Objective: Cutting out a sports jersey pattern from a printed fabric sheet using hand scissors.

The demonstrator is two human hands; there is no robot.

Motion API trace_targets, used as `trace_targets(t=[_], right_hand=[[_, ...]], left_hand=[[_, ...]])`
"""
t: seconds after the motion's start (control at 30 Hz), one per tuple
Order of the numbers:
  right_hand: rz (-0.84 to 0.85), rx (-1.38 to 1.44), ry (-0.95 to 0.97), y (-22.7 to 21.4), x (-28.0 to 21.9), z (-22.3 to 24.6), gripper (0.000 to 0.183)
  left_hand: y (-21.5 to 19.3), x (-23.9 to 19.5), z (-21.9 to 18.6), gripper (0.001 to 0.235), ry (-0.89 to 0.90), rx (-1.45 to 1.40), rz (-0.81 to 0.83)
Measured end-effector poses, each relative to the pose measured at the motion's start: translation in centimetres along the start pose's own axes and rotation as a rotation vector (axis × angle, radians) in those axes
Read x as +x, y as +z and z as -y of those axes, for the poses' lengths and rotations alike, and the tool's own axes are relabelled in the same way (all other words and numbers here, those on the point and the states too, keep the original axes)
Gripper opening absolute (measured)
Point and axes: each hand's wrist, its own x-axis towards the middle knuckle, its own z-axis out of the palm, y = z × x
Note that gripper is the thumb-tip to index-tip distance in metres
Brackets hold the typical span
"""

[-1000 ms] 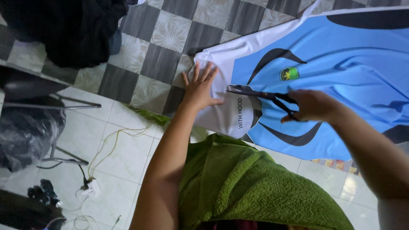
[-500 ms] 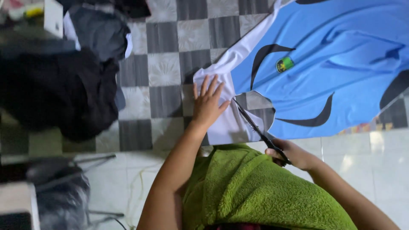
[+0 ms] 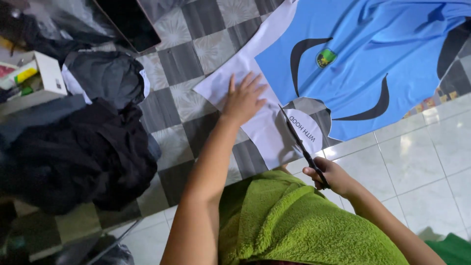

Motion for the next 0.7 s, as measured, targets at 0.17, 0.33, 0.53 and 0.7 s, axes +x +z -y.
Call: trace_targets(t=[0.17,0.33,0.53,0.7], right_hand=[[-0.016,0.053,0.059,0.5,-1.0,1.7,0.041],[-0.049,-0.014,-0.030,0.8,-1.6,2.8,0.044],[-0.024,0.049,0.065,-0.1,-1.2,2.4,0.044],[0.027,-0.003,0.010,-0.3,0.6,3.4,0.047]], left_hand=[[-0.2,0.0,2.0,0.043,-0.391,0.191,-0.325],[3.5,-4.0,-2.6,0.035,0.192,-0.247,-0.320],[3.5,-5.8,-5.2,0.016,0.045,-0.121,-0.292],[4.0,-5.9,-5.1,0.014,0.108,-0.059,-0.424]])
